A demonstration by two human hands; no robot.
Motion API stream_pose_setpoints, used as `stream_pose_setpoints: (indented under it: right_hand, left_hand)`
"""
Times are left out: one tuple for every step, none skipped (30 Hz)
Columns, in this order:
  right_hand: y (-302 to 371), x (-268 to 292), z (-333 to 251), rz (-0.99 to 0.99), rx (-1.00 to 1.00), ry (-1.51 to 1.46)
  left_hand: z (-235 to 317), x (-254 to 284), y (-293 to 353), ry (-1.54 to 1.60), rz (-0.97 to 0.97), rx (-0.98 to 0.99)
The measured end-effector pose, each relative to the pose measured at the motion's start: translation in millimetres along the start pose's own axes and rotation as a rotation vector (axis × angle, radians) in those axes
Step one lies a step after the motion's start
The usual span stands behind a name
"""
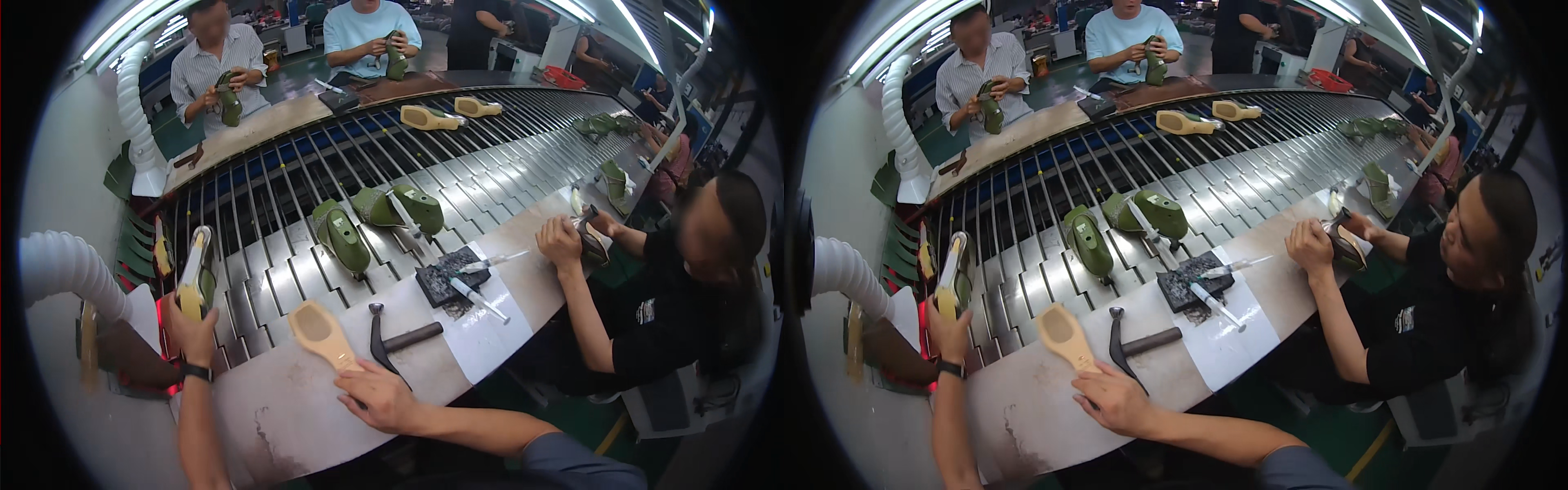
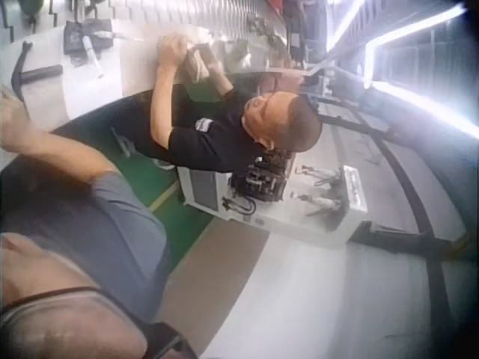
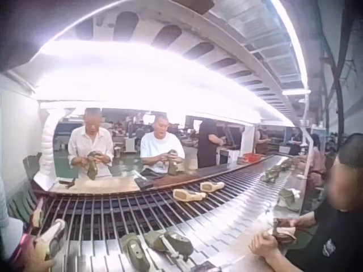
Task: The person assembles high-heeled shoes by taking shoe lasts and soles from a conveyor belt, pressing each sole onto a shoe last by hand, hammering around the seams with a hammer, and placing the shoes onto the conveyor belt.
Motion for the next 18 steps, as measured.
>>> stream_pose_setpoints:
  right_hand:
    - [4.2, 4.7, 1.8, -0.085, -0.014, 0.062]
    - [6.0, 9.0, -1.3, -0.179, -0.025, 0.119]
    - [1.4, 16.0, -9.4, -0.194, -0.071, 0.100]
    - [-8.9, 20.9, -15.9, -0.198, -0.062, 0.095]
    - [-21.3, 24.8, -20.3, -0.078, -0.125, -0.008]
    - [-30.2, 25.6, -24.5, 0.036, -0.186, -0.113]
    - [-35.0, 22.8, -24.3, 0.028, -0.184, -0.117]
    - [-33.2, 12.4, -13.4, -0.051, -0.498, -0.392]
    - [-25.9, -0.7, -5.5, -0.139, -0.811, -0.669]
    - [-16.0, -7.3, -1.4, -0.151, -0.808, -0.673]
    - [-6.2, -9.8, 2.9, -0.065, -0.691, -0.562]
    - [-6.1, -6.6, -3.1, 0.017, -0.570, -0.452]
    - [-1.8, -6.1, -11.5, 0.004, -0.554, -0.393]
    - [-1.9, -9.2, -10.6, -0.004, -0.552, -0.396]
    - [-2.0, -12.9, -7.5, 0.010, -0.549, -0.384]
    - [-0.9, -16.7, -5.0, 0.023, -0.550, -0.373]
    - [-4.2, -17.3, -3.9, -0.017, -0.572, -0.330]
    - [-7.1, -17.1, -6.3, -0.015, -0.576, -0.359]
  left_hand:
    - [13.4, 30.9, 37.9, 0.047, -0.014, -0.020]
    - [23.7, 62.0, 78.3, 0.091, -0.025, -0.031]
    - [33.9, 88.7, 117.0, 0.019, -0.018, -0.086]
    - [42.0, 112.0, 152.2, -0.052, -0.009, -0.136]
    - [46.8, 131.2, 182.1, -0.102, -0.102, -0.108]
    - [48.7, 147.5, 207.5, -0.152, -0.194, -0.074]
    - [51.4, 158.7, 225.2, -0.228, -0.247, -0.182]
    - [54.5, 168.4, 239.6, -0.303, -0.301, -0.291]
    - [58.8, 179.1, 248.6, -0.199, -0.329, -0.246]
    - [50.1, 186.5, 254.1, -0.203, -0.323, -0.236]
    - [34.5, 192.0, 258.0, -0.073, -0.325, -0.097]
    - [23.8, 194.9, 263.4, 0.060, -0.319, 0.043]
    - [17.1, 194.1, 270.8, 0.133, -0.283, 0.118]
    - [10.4, 191.7, 269.9, 0.132, -0.278, 0.126]
    - [2.0, 192.2, 267.8, 0.214, -0.302, 0.200]
    - [-4.9, 194.7, 267.8, 0.295, -0.327, 0.277]
    - [7.7, 197.6, 266.0, 0.315, -0.274, 0.288]
    - [15.5, 201.0, 265.4, 0.376, -0.237, 0.225]
Point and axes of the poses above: each hand's wrist, its own y-axis away from the middle knuckle, its own x-axis out of the back of the hand, z = x × y, the point moved 2 cm from there along -y, towards the middle knuckle, and after that the axes turned 10 degrees about x, right-handed, at the moved point
